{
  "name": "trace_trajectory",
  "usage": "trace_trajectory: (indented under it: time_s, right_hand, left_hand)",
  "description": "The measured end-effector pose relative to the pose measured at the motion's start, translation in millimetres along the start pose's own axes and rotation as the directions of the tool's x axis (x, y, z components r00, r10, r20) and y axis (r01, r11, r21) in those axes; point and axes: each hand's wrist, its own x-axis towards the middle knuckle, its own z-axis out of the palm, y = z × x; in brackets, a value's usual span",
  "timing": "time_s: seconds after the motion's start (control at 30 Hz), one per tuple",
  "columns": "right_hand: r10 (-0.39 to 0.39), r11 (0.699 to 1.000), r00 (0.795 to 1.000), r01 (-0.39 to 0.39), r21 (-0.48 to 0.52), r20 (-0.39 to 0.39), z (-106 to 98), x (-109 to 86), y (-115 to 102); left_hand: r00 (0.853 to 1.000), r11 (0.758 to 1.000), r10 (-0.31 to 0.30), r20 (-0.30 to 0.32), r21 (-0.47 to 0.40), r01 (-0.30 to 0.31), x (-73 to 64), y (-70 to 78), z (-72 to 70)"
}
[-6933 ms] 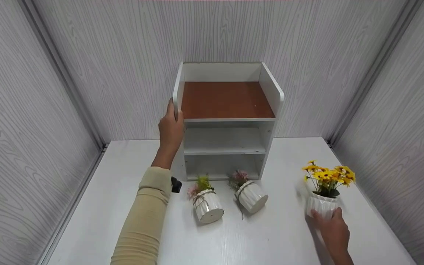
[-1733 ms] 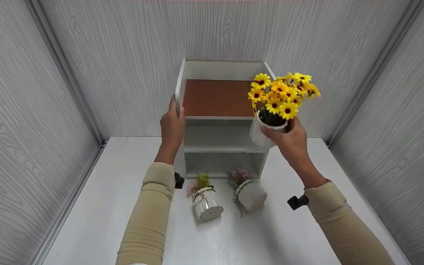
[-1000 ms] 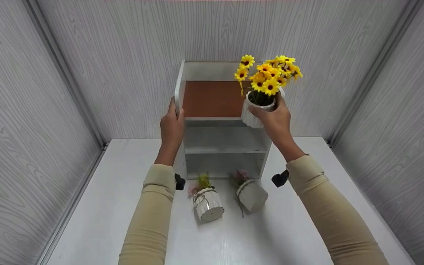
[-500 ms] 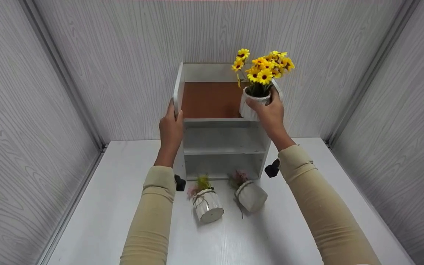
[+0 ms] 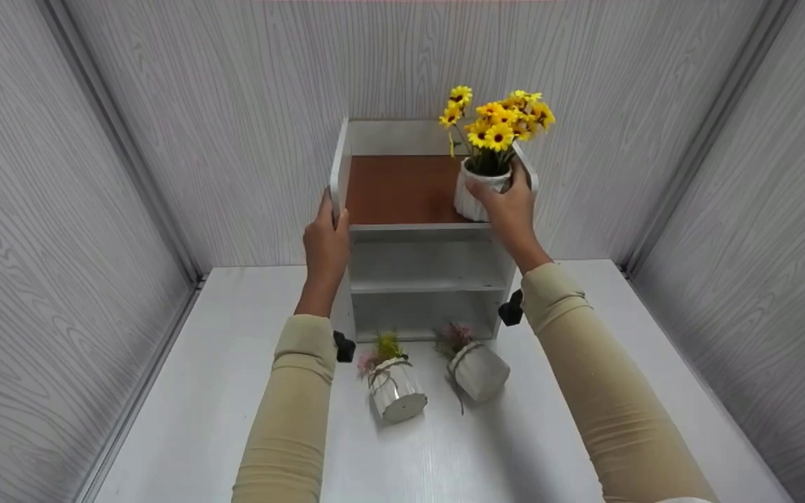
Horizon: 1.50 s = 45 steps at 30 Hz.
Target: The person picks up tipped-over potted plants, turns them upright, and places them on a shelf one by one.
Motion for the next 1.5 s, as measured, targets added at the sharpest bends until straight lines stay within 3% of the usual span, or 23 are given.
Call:
trace_trajectory:
  time_s: [0.2, 0.57, 0.87, 1.1, 1.27, 1.5]
  right_hand:
    - [0.028, 1.0, 1.0, -0.028, -0.014, 0.001, -4.6, 3.2, 1.9]
    - [0.077, 0.997, 0.996, -0.077, -0.003, 0.051, -0.4, 6.1, -0.8]
    - [0.091, 0.996, 0.995, -0.09, -0.025, 0.039, 0.5, -2.6, 2.3]
    - [0.057, 0.997, 0.996, -0.053, -0.063, 0.063, 0.6, -12.4, 4.4]
    - [0.014, 0.998, 0.999, -0.011, -0.067, 0.04, 0.2, -21.3, 6.4]
    - [-0.068, 0.987, 0.997, 0.07, -0.146, 0.018, -4.1, -39.5, 7.3]
  left_hand:
    - [1.0, 1.0, 0.008, 0.023, -0.029, -0.007, -0.9, -0.1, 4.1]
    - [1.0, 1.0, -0.007, 0.019, -0.008, 0.007, -1.4, -1.1, -2.4]
    - [0.999, 1.0, -0.026, 0.018, -0.012, 0.026, -2.1, -1.5, 0.9]
    - [1.0, 1.0, -0.021, 0.01, -0.015, 0.021, -1.6, -2.4, 1.5]
    - [1.0, 1.0, -0.022, 0.013, -0.01, 0.022, -2.0, -3.2, 1.4]
    - [1.0, 1.0, -0.018, 0.01, -0.007, 0.018, -2.7, -4.0, -0.3]
